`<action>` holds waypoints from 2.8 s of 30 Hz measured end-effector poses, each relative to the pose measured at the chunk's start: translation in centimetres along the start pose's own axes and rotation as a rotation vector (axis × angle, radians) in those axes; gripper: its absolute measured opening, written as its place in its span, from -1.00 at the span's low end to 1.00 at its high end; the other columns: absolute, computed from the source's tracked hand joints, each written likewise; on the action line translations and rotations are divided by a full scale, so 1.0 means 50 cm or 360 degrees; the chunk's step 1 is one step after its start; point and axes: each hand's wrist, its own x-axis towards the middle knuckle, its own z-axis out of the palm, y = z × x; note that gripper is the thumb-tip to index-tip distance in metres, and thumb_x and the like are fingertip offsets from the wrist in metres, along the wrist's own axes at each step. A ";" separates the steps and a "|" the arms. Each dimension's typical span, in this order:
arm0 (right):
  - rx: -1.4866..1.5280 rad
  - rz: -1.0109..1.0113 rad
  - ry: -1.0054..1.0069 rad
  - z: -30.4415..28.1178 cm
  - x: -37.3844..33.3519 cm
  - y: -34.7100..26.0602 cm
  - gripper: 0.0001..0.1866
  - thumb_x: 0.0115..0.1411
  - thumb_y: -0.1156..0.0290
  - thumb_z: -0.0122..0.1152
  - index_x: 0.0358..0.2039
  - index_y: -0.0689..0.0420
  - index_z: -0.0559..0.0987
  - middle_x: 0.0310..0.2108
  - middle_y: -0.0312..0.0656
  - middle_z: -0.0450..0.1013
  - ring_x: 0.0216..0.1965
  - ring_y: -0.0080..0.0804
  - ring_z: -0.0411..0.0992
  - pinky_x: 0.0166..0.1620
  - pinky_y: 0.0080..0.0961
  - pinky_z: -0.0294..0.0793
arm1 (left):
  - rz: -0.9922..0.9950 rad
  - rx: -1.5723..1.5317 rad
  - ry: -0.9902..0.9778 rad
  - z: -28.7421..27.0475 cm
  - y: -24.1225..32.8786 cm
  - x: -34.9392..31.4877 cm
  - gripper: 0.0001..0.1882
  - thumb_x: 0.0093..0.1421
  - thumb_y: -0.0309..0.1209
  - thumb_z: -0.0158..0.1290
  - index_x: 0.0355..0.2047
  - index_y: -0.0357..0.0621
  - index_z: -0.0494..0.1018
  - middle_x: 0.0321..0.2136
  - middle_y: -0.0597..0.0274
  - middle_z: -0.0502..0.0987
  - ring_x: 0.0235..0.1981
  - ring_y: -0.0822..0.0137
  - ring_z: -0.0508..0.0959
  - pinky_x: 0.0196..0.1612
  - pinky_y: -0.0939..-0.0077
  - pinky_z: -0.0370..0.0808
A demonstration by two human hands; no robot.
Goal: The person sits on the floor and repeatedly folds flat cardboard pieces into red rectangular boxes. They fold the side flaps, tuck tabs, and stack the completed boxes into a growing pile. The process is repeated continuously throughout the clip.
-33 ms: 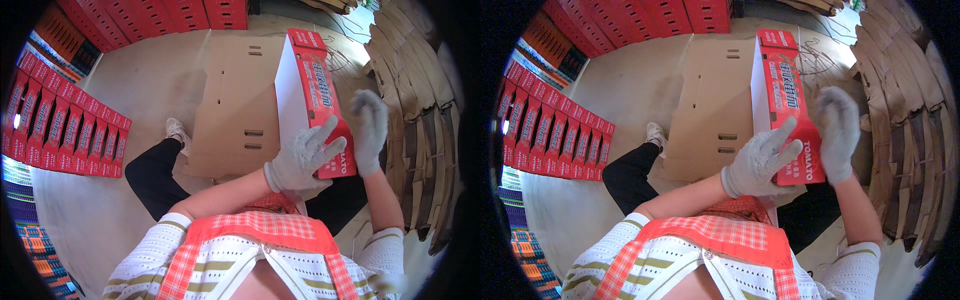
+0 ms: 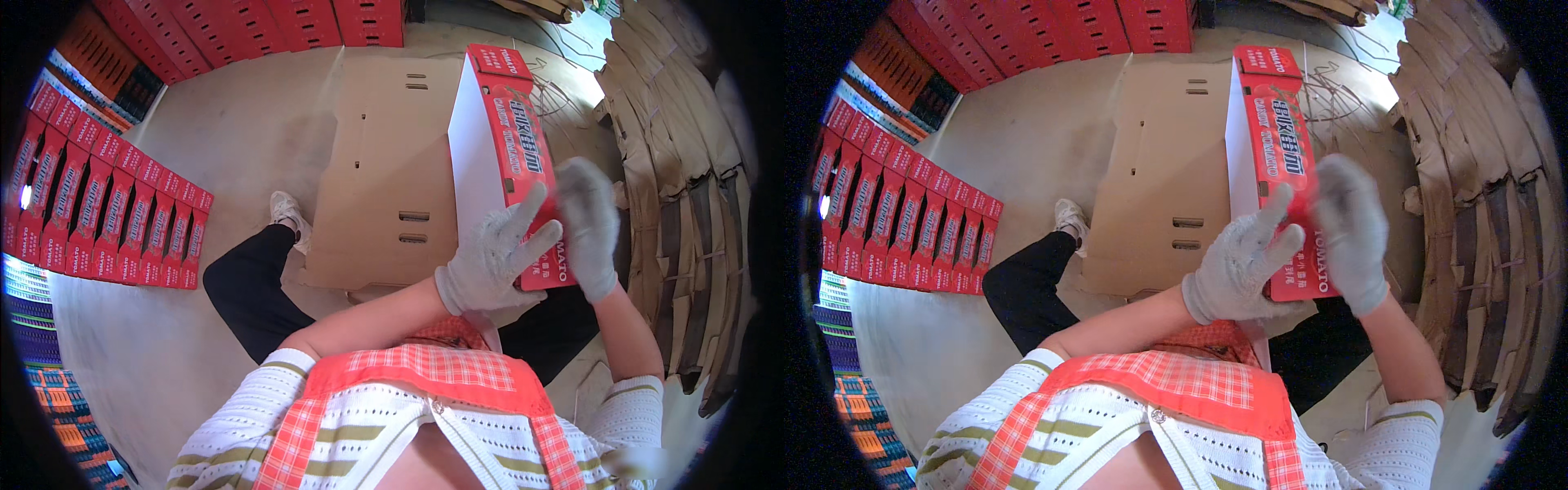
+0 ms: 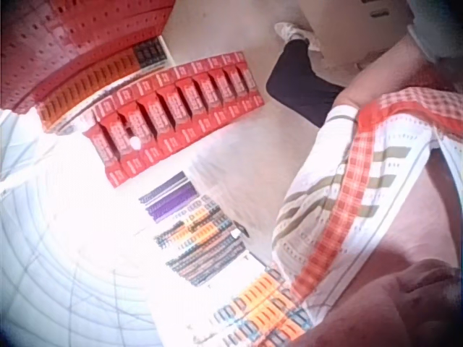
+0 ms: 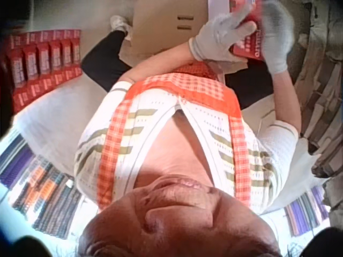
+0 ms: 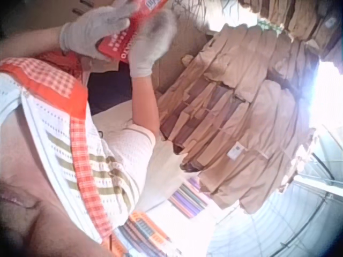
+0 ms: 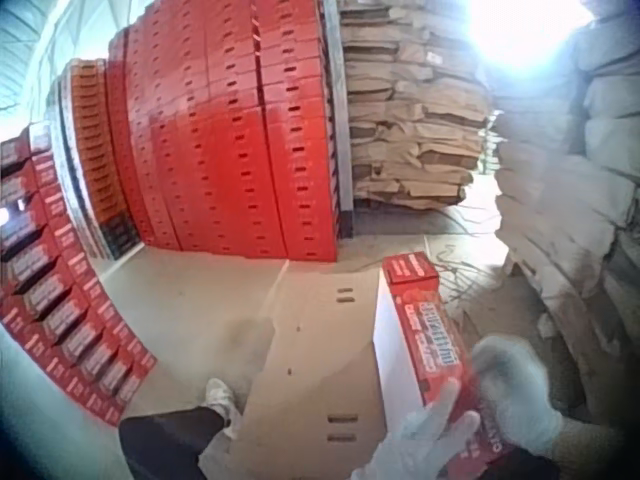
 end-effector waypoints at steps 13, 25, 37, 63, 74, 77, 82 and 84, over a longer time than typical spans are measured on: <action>-0.0845 -0.0522 -0.1049 0.099 0.090 -0.055 -0.88 -0.11 0.45 0.20 -0.57 0.13 0.43 -0.59 -0.07 0.41 -0.46 0.02 0.44 -0.35 -0.14 0.39 | -0.0915 -0.0350 -0.0272 0.082 0.013 -0.067 0.38 -0.26 0.20 0.33 0.36 -0.26 -0.19 0.30 -0.34 -0.08 0.36 -0.24 -0.11 0.33 -0.09 -0.14; 0.0648 -0.0147 -0.0724 0.207 0.078 -0.149 -0.82 -0.02 0.43 0.35 -0.49 0.21 0.51 -0.57 -0.16 0.42 -0.51 -0.38 0.43 -0.40 -0.48 0.41 | -0.0545 0.0140 -0.0532 -0.281 -0.069 -0.148 -0.28 -0.09 -0.32 0.32 0.12 -0.17 0.35 0.18 -0.11 0.34 0.21 -0.11 0.33 0.24 0.10 0.29; 0.0234 0.0821 -0.1977 0.230 -0.267 0.026 -0.73 0.20 0.22 0.10 -0.29 0.17 0.58 -0.32 0.03 0.52 -0.28 -0.11 0.51 -0.16 -0.31 0.48 | -0.0738 0.0850 -0.1716 -0.228 -0.230 -0.215 0.04 -0.18 -0.03 0.31 0.28 -0.13 0.14 0.18 -0.03 0.29 0.14 0.03 0.37 0.12 0.08 0.33; -0.0011 0.0748 -0.2238 0.300 -0.250 0.068 -0.72 0.17 0.32 0.14 -0.17 0.20 0.60 -0.22 0.02 0.56 -0.15 -0.14 0.54 -0.09 -0.32 0.49 | -0.2416 0.1559 -0.1321 -0.734 -0.230 -0.615 -0.01 0.03 0.03 0.15 0.39 0.04 -0.03 0.41 0.02 -0.15 0.40 0.00 -0.04 0.34 -0.06 0.03; -0.1040 0.1130 0.0007 0.229 -0.020 0.476 -0.48 0.21 0.16 0.16 0.00 0.34 0.45 -0.02 0.03 0.45 0.06 -0.21 0.38 0.11 -0.35 0.31 | -0.1837 0.1312 -0.0566 -0.370 -0.533 -0.315 -0.07 0.09 0.14 0.06 0.27 -0.27 0.10 0.26 -0.22 0.17 0.21 -0.11 0.29 0.24 0.22 0.27; -0.0630 0.1631 -0.0404 0.236 -0.025 0.489 -0.26 0.18 0.08 0.18 0.20 0.38 0.28 0.19 0.15 0.29 0.23 -0.13 0.26 0.24 -0.29 0.20 | -0.2347 0.1069 -0.0186 -0.269 -0.585 -0.378 -0.13 0.12 0.11 0.03 0.25 -0.29 0.15 0.25 -0.22 0.19 0.22 -0.09 0.29 0.25 0.26 0.24; -0.0250 0.1442 -0.0493 0.227 -0.016 0.452 -0.29 0.20 0.12 0.18 0.19 0.40 0.28 0.12 0.05 0.38 0.13 -0.15 0.35 0.16 -0.35 0.30 | -0.2483 -0.0379 0.0508 -0.353 -0.574 -0.372 -0.55 0.31 -0.17 -0.08 0.04 -0.23 0.46 -0.07 0.04 0.56 -0.08 0.19 0.57 0.04 0.21 0.46; -0.0031 0.1490 -0.0403 0.189 0.007 0.444 -0.35 0.21 0.15 0.18 0.14 0.40 0.34 0.05 0.01 0.44 0.05 -0.17 0.42 0.11 -0.37 0.36 | -0.2646 -0.0932 0.0585 -0.414 -0.559 -0.353 -0.55 0.30 -0.16 -0.06 0.05 -0.22 0.45 -0.06 0.03 0.56 -0.09 0.19 0.58 0.00 0.19 0.50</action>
